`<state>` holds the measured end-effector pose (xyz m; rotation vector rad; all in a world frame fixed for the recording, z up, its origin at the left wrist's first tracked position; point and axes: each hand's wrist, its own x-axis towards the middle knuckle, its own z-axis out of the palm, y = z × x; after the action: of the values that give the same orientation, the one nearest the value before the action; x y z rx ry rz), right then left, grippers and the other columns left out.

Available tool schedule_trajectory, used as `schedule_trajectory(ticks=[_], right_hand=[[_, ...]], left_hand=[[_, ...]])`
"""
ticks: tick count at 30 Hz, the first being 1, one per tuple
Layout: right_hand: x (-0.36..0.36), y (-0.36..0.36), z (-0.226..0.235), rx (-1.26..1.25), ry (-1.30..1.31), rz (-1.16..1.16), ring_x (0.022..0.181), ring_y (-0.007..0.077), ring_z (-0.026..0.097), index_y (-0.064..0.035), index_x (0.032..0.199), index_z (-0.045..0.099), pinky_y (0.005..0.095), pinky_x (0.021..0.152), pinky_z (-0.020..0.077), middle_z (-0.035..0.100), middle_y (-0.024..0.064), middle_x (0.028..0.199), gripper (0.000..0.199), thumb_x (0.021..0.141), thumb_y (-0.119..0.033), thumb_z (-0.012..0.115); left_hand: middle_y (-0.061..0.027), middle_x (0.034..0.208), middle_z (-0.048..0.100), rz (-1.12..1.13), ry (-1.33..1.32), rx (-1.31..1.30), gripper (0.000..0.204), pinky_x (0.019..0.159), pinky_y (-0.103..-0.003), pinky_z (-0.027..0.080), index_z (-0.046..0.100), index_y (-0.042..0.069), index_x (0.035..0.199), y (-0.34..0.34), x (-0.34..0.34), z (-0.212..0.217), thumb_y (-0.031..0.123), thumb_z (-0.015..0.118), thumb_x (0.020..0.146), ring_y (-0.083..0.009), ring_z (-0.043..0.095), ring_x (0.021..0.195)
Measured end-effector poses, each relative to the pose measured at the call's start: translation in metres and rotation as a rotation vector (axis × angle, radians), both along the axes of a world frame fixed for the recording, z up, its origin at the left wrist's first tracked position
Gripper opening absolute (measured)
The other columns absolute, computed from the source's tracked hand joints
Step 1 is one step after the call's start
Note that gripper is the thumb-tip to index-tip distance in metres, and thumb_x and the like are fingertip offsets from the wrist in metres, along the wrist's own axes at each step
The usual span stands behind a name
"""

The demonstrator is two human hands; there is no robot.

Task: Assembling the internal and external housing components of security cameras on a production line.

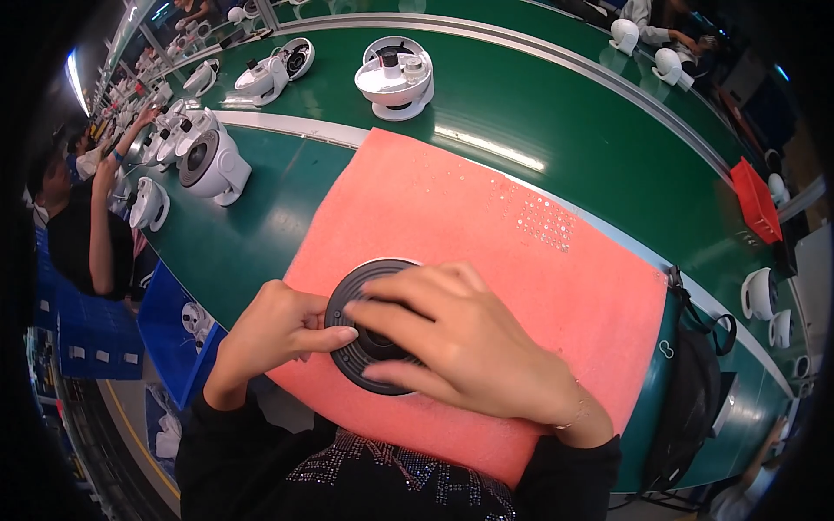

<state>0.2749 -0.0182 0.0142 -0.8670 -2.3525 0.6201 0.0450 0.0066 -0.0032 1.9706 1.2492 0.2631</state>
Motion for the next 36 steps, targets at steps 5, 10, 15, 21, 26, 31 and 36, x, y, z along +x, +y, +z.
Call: schedule_trajectory(ticks=[5, 10, 15, 21, 26, 31, 36], right_hand=[[0.003, -0.006, 0.001, 0.129, -0.262, 0.038, 0.111, 0.0277, 0.049, -0.0079, 0.115, 0.055, 0.0403, 0.091, 0.0354, 0.053, 0.0118, 0.115, 0.041, 0.075, -0.014, 0.065], [0.002, 0.007, -0.009, -0.036, 0.021, -0.112, 0.113, 0.0325, 0.048, -0.0077, 0.117, 0.054, 0.0427, 0.091, 0.0384, 0.051, 0.0154, 0.120, 0.044, 0.079, -0.027, 0.064], [0.012, 0.028, -0.032, -0.673, 0.055, -0.224, 0.087, 0.0327, 0.062, 0.0015, 0.111, 0.055, 0.0347, 0.081, 0.0470, 0.063, 0.0200, 0.093, 0.042, 0.091, -0.035, 0.049], [0.002, 0.012, -0.014, -0.501, 0.305, -0.237, 0.095, 0.0273, 0.060, 0.0019, 0.109, 0.044, 0.0347, 0.083, 0.0460, 0.059, 0.0201, 0.101, 0.055, 0.075, -0.033, 0.070], [-0.001, 0.020, -0.035, 0.124, 0.447, -0.296, 0.070, 0.0235, 0.064, -0.0003, 0.100, 0.045, 0.0313, 0.061, 0.0515, 0.059, 0.0118, 0.081, 0.073, 0.055, -0.044, 0.084], [0.001, 0.025, -0.029, -0.006, 0.458, -0.369, 0.075, 0.0244, 0.065, -0.0016, 0.101, 0.044, 0.0324, 0.067, 0.0520, 0.060, 0.0136, 0.085, 0.071, 0.057, -0.041, 0.083], [0.006, 0.029, -0.023, -0.040, 0.597, -0.263, 0.109, 0.0315, 0.052, -0.0007, 0.125, 0.032, 0.0394, 0.092, 0.0424, 0.049, 0.0231, 0.121, 0.081, 0.066, -0.033, 0.077]], left_hand=[[-0.0087, 0.043, 0.052, -0.018, 0.024, 0.010, 0.049, 0.047, -0.028, 0.044, 0.058, 0.000, 0.054, 0.001, 0.003, 0.007, 0.043, 0.066, 0.077, -0.0201, 0.056, 0.041], [-0.0088, 0.042, 0.051, -0.073, 0.112, 0.142, 0.049, 0.049, -0.031, 0.046, 0.060, -0.001, 0.055, 0.004, -0.001, 0.002, 0.042, 0.064, 0.078, -0.0224, 0.057, 0.043], [-0.0147, 0.092, 0.066, -0.002, -0.289, -0.432, 0.047, 0.078, -0.031, 0.047, 0.061, -0.003, 0.106, 0.001, 0.002, -0.031, 0.039, 0.057, 0.086, -0.0196, 0.062, 0.088], [-0.0169, 0.116, 0.055, 0.021, -0.587, -0.131, 0.082, 0.087, -0.034, 0.048, 0.033, -0.005, 0.133, -0.016, 0.020, -0.019, 0.023, 0.075, 0.069, -0.0229, 0.056, 0.107], [-0.0212, 0.107, 0.059, -0.084, -0.520, 0.380, 0.086, 0.079, -0.033, 0.053, 0.036, -0.010, 0.129, -0.008, 0.028, -0.004, 0.021, 0.080, 0.062, -0.0257, 0.063, 0.096], [-0.0210, 0.107, 0.060, -0.076, -0.447, 0.358, 0.087, 0.078, -0.034, 0.053, 0.038, -0.011, 0.128, 0.006, 0.028, 0.002, 0.022, 0.081, 0.059, -0.0258, 0.063, 0.095], [-0.0211, 0.121, 0.051, -0.131, -0.903, 0.059, 0.092, 0.095, -0.040, 0.043, 0.033, -0.009, 0.131, 0.048, 0.012, -0.018, 0.029, 0.076, 0.059, -0.0290, 0.053, 0.111]])
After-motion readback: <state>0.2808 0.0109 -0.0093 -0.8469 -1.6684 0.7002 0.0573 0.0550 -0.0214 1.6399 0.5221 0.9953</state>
